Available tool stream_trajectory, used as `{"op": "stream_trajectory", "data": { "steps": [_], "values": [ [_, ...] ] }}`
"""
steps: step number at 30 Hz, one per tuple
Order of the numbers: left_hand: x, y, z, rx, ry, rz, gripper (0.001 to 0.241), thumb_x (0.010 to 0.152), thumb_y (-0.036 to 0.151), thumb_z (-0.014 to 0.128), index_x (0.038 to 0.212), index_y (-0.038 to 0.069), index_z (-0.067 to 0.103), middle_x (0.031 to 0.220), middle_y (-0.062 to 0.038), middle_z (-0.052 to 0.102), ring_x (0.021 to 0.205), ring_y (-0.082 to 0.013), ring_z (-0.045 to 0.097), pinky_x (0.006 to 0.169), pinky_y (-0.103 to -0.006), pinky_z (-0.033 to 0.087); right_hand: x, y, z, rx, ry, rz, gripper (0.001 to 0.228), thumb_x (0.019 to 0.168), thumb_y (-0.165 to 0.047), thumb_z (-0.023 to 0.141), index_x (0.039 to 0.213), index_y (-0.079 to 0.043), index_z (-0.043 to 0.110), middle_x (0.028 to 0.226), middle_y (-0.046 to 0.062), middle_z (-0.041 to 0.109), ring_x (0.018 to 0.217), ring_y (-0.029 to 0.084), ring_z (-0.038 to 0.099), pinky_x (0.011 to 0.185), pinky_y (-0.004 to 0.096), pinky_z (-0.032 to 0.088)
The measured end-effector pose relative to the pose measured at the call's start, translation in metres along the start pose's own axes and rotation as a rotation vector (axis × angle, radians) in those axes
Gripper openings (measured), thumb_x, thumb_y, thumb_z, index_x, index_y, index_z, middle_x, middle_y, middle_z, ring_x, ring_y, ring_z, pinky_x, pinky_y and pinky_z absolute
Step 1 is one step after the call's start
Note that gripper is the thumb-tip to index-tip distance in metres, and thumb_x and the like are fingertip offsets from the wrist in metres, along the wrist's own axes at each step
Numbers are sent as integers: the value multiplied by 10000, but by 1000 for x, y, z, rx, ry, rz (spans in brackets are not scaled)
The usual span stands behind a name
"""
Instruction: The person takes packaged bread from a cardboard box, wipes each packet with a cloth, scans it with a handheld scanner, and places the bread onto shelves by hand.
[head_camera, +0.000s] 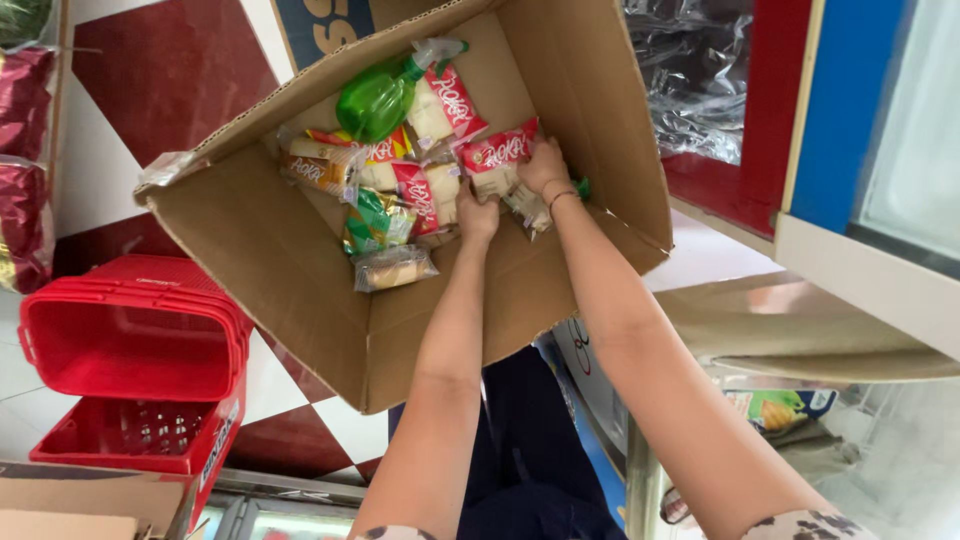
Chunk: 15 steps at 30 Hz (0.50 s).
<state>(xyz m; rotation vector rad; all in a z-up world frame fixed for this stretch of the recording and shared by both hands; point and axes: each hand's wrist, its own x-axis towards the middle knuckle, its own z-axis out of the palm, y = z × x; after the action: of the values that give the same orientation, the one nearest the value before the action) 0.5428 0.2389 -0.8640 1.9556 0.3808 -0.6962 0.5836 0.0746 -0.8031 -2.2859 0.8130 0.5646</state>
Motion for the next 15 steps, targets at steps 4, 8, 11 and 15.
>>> {"op": "stream_trajectory", "data": {
  "steps": [4, 8, 11, 15],
  "values": [
    [10, -6, 9, -145, 21, 70, 745, 766, 50, 731, 1442, -88, 451, 1325, -278, 618, 1232, -363, 608, 1068, -406, 455, 23, 22, 26, -94, -34, 147, 618, 853, -213, 666, 1436, -62, 526, 1311, 284, 620, 1251, 468, 561, 1123, 522, 420],
    [15, -7, 19, -245, 30, -109, 633, 762, 52, 717, 1356, -68, 535, 1252, -250, 684, 1157, -346, 681, 1038, -409, 513, 39, 47, 45, 50, 5, 167, 832, 731, -313, 824, 1420, -64, 430, 1373, 266, 574, 1252, 470, 480, 1078, 515, 347],
    [24, -9, 24, -146, 5, -240, 684, 749, 126, 754, 1377, -32, 536, 1308, -253, 588, 1188, -367, 614, 1055, -418, 473, 48, 50, 51, 104, -49, 322, 664, 793, -274, 742, 1405, -143, 519, 1333, 208, 620, 1291, 434, 498, 1127, 491, 353],
    [32, -11, 27, -15, -34, -341, 830, 740, 243, 823, 1434, -15, 447, 1454, -258, 357, 1287, -390, 477, 1113, -416, 397, 46, 52, 51, 51, -34, 393, 569, 848, -302, 763, 1342, -106, 562, 1320, 206, 653, 1288, 439, 545, 1123, 486, 429]
  ]
}}
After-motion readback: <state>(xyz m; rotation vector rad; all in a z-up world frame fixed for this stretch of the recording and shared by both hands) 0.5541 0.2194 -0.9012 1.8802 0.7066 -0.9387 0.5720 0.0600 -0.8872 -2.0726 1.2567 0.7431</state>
